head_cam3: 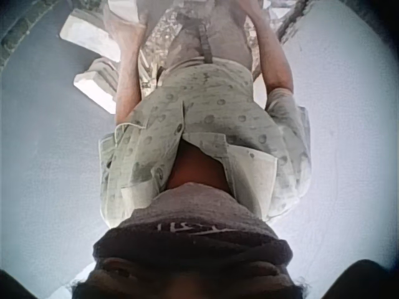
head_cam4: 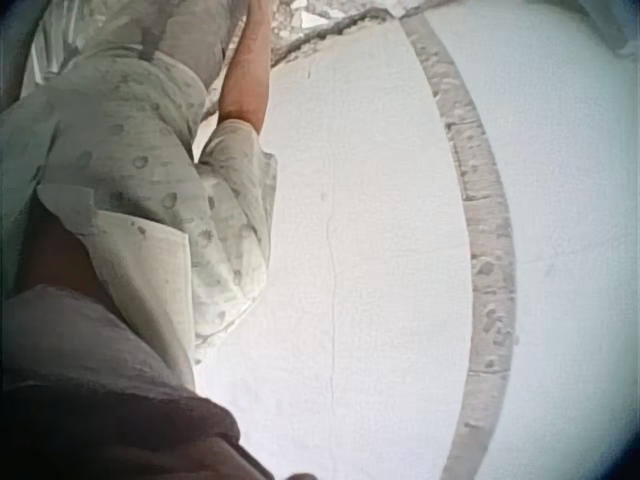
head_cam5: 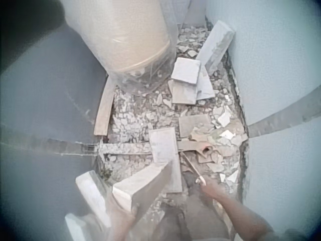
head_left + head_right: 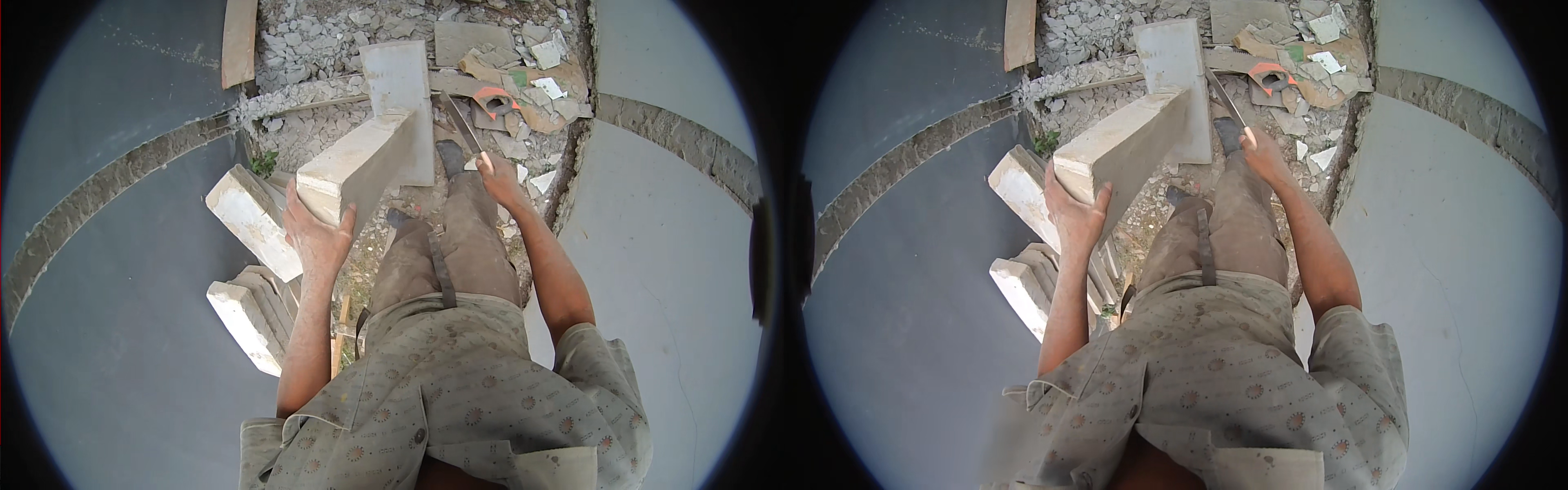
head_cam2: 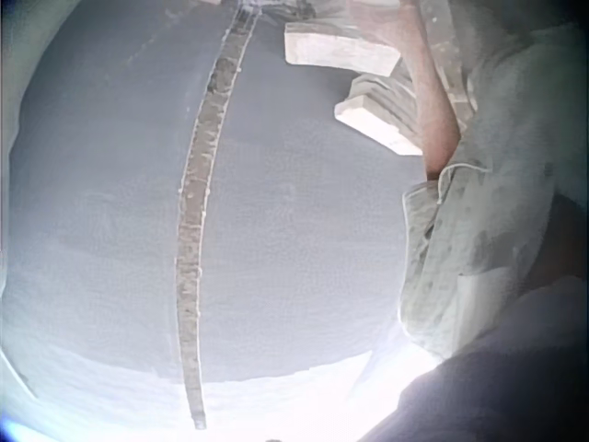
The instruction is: Manually shaping and refining the edges of stone blocks using a saw-like tool and hitting them against other blocks.
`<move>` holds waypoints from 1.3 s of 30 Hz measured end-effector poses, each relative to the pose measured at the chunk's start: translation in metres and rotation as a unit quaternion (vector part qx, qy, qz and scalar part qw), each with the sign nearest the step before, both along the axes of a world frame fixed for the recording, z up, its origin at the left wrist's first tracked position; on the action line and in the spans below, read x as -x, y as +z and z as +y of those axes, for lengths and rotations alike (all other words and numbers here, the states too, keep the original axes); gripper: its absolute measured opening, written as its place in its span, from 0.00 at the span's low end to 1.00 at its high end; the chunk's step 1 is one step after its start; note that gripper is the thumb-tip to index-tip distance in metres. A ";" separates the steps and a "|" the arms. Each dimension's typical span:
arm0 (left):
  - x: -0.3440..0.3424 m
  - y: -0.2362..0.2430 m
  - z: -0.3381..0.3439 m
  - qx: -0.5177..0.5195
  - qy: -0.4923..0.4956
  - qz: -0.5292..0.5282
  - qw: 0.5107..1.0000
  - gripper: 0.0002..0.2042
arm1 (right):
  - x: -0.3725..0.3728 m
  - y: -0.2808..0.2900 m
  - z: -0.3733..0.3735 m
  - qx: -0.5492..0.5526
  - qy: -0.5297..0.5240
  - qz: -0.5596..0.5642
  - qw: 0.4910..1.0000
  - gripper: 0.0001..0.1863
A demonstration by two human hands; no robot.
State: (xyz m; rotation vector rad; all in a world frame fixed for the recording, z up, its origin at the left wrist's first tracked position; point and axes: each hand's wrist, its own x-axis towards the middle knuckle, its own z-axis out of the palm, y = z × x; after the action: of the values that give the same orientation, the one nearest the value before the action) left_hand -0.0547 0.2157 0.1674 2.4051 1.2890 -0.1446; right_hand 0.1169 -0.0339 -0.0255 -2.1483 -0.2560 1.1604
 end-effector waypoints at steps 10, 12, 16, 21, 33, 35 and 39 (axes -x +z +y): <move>0.065 -0.047 0.053 -0.060 0.091 -0.024 0.994 0.12 | 0.002 -0.008 0.133 -0.152 0.139 -0.104 0.973 0.14; 0.071 -0.052 0.065 -0.074 0.110 -0.018 0.991 0.12 | 0.010 -0.010 0.149 -0.238 0.142 -0.119 0.953 0.15; 0.049 -0.056 0.097 -0.090 0.130 -0.053 0.986 0.11 | 0.026 -0.023 0.174 -0.248 0.189 -0.123 0.942 0.15; 0.016 -0.056 0.130 -0.113 0.103 -0.057 0.987 0.09 | 0.015 -0.046 0.187 -0.089 0.284 -0.137 0.945 0.15; 0.000 -0.062 0.191 -0.060 0.135 -0.013 0.989 0.14 | 0.003 -0.073 0.211 -0.234 0.213 -0.128 0.940 0.18; -0.002 -0.064 0.197 -0.074 0.129 -0.021 0.989 0.15 | 0.003 -0.075 0.215 -0.133 0.273 -0.112 0.946 0.17; -0.002 -0.068 0.204 -0.078 0.146 -0.001 0.986 0.16 | 0.004 -0.076 0.222 -0.167 0.286 -0.173 0.928 0.16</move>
State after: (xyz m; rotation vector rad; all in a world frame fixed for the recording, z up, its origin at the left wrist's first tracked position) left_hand -0.0532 0.4197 0.0995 2.3054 1.6892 0.0444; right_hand 0.1126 0.1881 -0.1014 -2.0040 -1.2151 0.9277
